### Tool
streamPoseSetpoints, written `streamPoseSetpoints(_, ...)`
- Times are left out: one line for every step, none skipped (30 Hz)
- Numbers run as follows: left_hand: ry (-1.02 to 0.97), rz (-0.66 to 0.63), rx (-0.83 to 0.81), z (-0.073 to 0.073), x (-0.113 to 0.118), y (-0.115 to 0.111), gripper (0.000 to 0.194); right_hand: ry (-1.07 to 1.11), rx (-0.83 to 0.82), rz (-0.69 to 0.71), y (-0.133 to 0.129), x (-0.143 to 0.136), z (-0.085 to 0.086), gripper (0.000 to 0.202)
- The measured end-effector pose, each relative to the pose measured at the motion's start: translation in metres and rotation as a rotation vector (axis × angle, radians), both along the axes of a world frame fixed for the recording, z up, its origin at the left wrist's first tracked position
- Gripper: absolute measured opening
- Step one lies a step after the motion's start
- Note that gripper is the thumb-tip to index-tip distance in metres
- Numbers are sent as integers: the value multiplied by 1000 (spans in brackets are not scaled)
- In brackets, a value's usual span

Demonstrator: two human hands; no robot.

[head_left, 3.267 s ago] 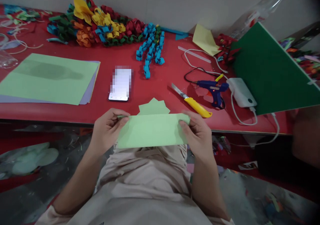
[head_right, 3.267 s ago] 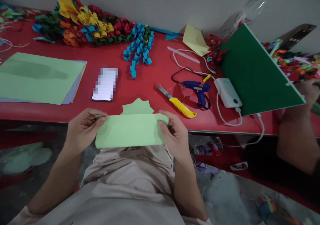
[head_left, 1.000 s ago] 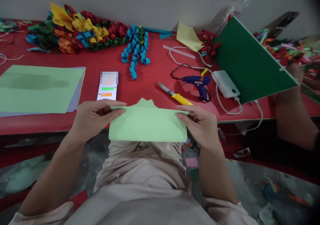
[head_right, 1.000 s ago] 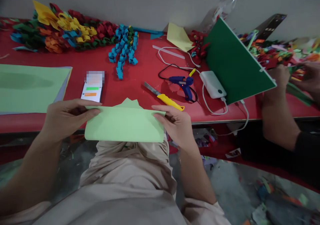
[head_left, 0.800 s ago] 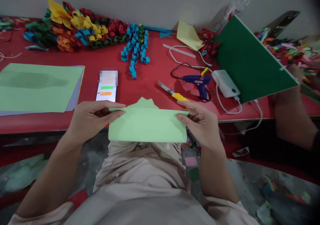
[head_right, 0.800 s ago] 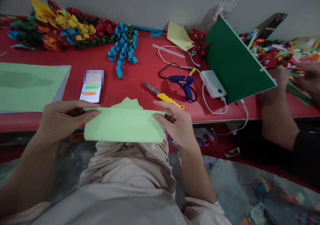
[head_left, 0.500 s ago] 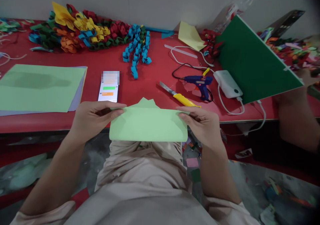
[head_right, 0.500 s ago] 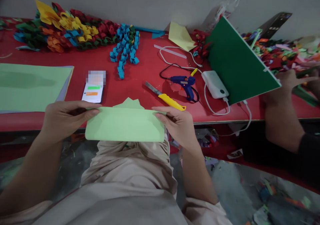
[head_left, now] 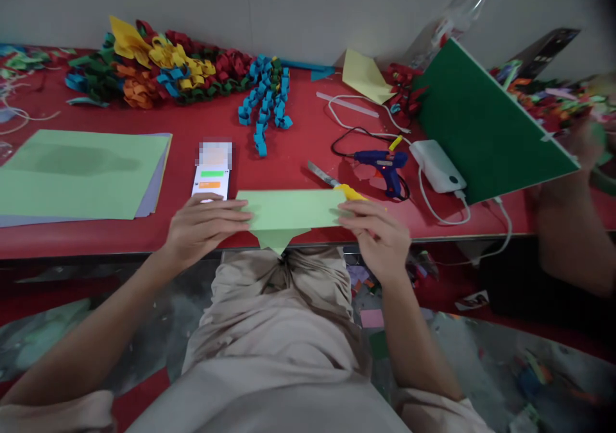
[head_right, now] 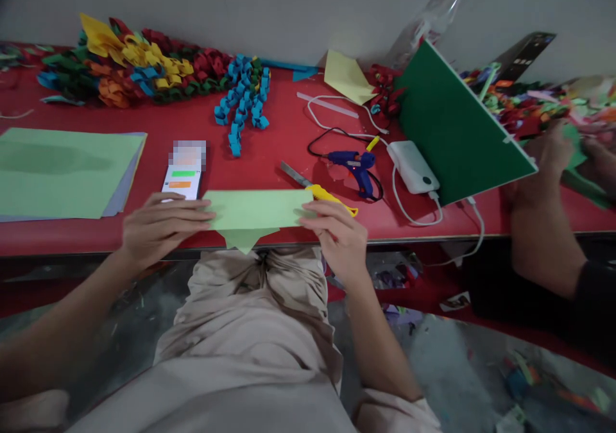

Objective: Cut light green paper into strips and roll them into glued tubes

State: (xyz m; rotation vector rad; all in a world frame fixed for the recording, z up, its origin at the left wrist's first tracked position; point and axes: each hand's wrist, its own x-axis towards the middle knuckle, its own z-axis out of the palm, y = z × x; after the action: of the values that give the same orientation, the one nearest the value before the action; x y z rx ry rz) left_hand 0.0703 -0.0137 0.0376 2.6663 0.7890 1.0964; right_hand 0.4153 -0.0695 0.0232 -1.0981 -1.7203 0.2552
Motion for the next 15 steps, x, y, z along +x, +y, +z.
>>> streamPoseSetpoints(75,-49,-33,-4,-3,1,17,-30,-30,39,-2,3,-9,24)
streamPoseSetpoints(145,-104,-63,-8,-5,2,20,-64,-58,70,-4,6,-17,26)
streamPoseSetpoints(209,-149,-84,-9,-7,2,22,-106,-79,97,-7,9,-24,26)
streamPoseSetpoints(257,-179,-90,-9,-7,1,23,-152,-96,115,-10,11,-28,25)
streamPoseSetpoints(292,-192,-85,-7,-7,1,23,-204,-109,129,-12,13,-29,24)
streamPoseSetpoints(314,-188,-64,-5,-5,1,22,-260,-121,139,-14,14,-28,22)
streamPoseSetpoints(329,-176,-29,-2,-2,1,21,-315,-134,144,-15,14,-25,20)
streamPoseSetpoints(346,-158,17,0,3,3,21,-370,-146,142,-15,13,-20,17)
streamPoseSetpoints(368,-135,72,2,9,5,23,-429,-154,135,-14,10,-13,15)
streamPoseSetpoints(400,-113,129,3,16,8,26,-493,-158,124,-11,6,-7,16)
streamPoseSetpoints(434,-91,184,2,24,11,29,-567,-162,113,-8,1,0,20)
streamPoseSetpoints(464,-72,230,0,33,15,31,-646,-166,106,-3,-4,5,25)
streamPoseSetpoints(482,-60,264,-2,41,20,30,-721,-169,107,2,-10,9,30)
streamPoseSetpoints(488,-54,286,-5,48,24,29,-787,-174,116,7,-15,13,34)
streamPoseSetpoints(485,-53,297,-8,54,28,27,-833,-180,131,12,-20,14,35)
